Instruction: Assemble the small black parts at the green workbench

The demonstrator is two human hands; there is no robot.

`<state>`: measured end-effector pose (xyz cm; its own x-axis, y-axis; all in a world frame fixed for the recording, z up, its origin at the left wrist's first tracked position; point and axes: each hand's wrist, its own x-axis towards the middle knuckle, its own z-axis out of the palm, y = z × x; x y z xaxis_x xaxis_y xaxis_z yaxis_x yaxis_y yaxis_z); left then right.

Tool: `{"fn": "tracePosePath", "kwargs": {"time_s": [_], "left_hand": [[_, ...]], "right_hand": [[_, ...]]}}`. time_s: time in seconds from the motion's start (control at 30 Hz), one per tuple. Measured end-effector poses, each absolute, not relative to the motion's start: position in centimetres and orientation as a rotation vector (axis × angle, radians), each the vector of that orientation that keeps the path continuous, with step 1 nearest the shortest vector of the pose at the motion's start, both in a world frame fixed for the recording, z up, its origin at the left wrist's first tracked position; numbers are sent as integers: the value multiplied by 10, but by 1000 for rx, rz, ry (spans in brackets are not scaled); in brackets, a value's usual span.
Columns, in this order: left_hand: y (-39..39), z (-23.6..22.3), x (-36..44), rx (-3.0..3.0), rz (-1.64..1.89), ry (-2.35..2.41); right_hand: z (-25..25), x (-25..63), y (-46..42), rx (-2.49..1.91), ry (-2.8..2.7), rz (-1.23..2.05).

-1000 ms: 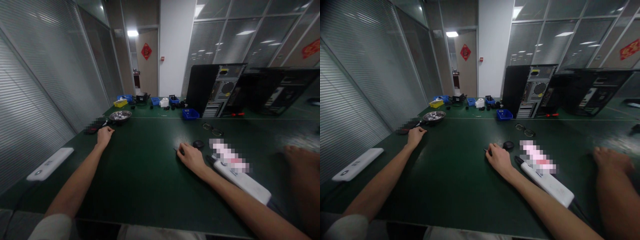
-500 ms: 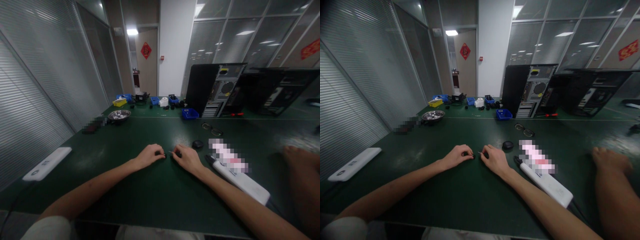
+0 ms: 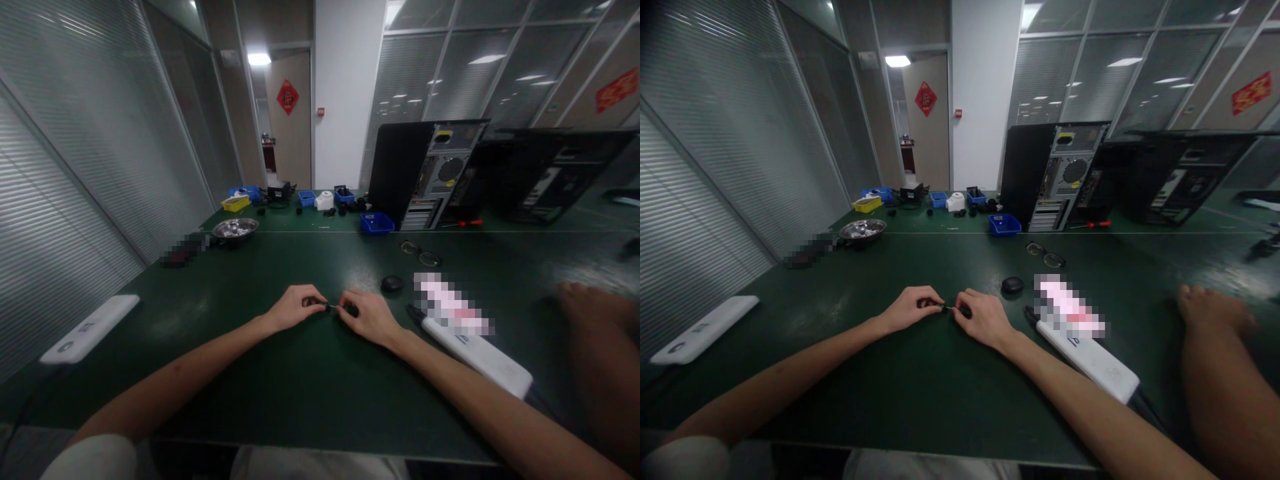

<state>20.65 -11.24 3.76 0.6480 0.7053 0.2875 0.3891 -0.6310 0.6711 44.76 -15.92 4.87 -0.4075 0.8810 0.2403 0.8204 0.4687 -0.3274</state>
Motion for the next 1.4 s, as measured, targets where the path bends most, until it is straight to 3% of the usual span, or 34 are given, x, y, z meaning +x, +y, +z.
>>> {"fn": "tracePosePath", "kwargs": {"time_s": [0.77,1.4], "left_hand": [[-115,41,205,2386,757,725],[-117,43,205,2463,638,835]], "right_hand": [[49,441,-159,-1329,-2388,195],[54,465,-143,-1625,-2412,-77]]}}
